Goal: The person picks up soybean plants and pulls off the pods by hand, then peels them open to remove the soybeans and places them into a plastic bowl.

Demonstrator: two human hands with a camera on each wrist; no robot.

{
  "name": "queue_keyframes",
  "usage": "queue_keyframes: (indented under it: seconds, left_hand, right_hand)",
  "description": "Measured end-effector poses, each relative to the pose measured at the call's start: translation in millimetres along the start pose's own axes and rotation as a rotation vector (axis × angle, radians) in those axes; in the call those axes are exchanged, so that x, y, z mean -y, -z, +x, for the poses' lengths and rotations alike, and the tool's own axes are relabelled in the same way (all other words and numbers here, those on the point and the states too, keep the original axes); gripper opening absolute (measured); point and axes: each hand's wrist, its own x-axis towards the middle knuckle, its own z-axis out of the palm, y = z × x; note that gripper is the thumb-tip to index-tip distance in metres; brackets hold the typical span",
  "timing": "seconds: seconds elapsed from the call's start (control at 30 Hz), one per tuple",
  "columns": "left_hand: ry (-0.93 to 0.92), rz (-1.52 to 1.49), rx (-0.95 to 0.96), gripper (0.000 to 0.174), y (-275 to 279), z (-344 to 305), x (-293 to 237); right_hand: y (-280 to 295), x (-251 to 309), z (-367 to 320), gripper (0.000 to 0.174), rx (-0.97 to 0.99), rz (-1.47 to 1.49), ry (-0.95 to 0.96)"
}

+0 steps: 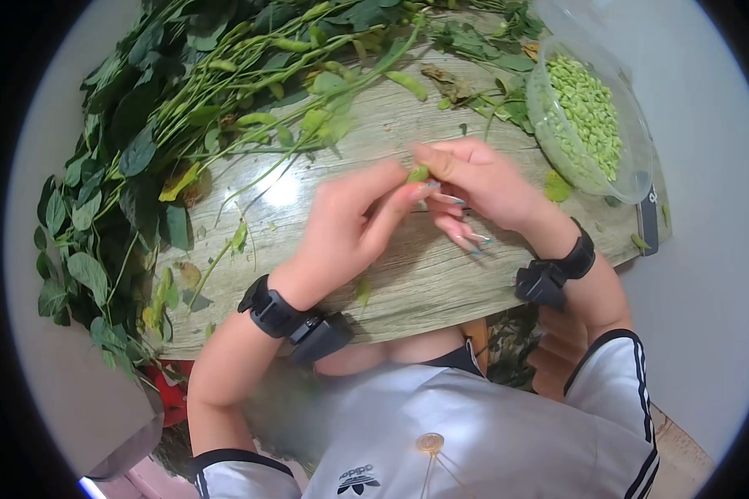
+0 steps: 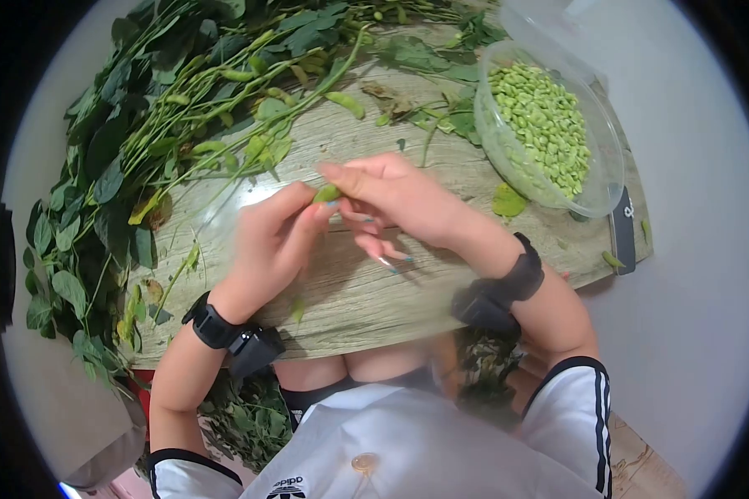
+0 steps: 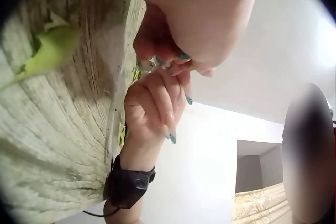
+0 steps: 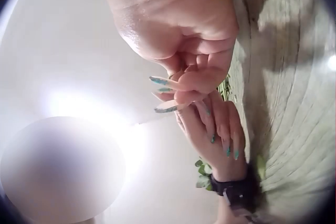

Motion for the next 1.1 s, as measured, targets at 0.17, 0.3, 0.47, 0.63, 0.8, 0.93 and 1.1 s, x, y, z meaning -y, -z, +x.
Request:
queue_keyframes:
  seconds: [0.17, 0.3, 0.47, 0.63, 0.8, 0.93, 1.1]
  left_hand:
    - [-0.147, 0.281, -0.021, 0.01, 2.7, 0.4, -2.6]
    - [-0.238, 0.483, 0.003, 0.01, 7.8, 2.0, -3.4]
    - [-0.315, 0.499, -0.019, 0.011, 10.3, 4.9, -5.8]
    - [0.298, -0.076, 0.109, 0.024, 9.3, 2.6, -8.7]
    - [0.718, -0.887, 0.228, 0.055, 6.1, 4.7, -11.2]
    - [0.71, -0.954, 0.212, 0.051, 2.0, 2.9, -13.8]
    - [0.653, -0.635, 0.039, 0.043, 1.3, 7.2, -18.3]
  right_hand:
    - [-8.5, -1.3, -2.8, 0.046, -0.114, -0.222, 0.081]
    - [7.3, -0.3, -0.8, 0.045, 0.095, 0.115, -0.148]
    - [15.9, -1.6, 3.1, 0.043, 0.295, 0.457, -0.335]
    - [-6.3, -6.9, 4.4, 0.041, -0.261, -0.324, 0.213]
    - [-9.5, -6.4, 1.4, 0.035, -0.315, -0.694, 0.518]
    - [-4.6, -10.3, 4.4, 0.03, -0.357, -0.929, 0.718]
    - [-10.5, -9.8, 0.4, 0.028, -0.372, -0.81, 0.605]
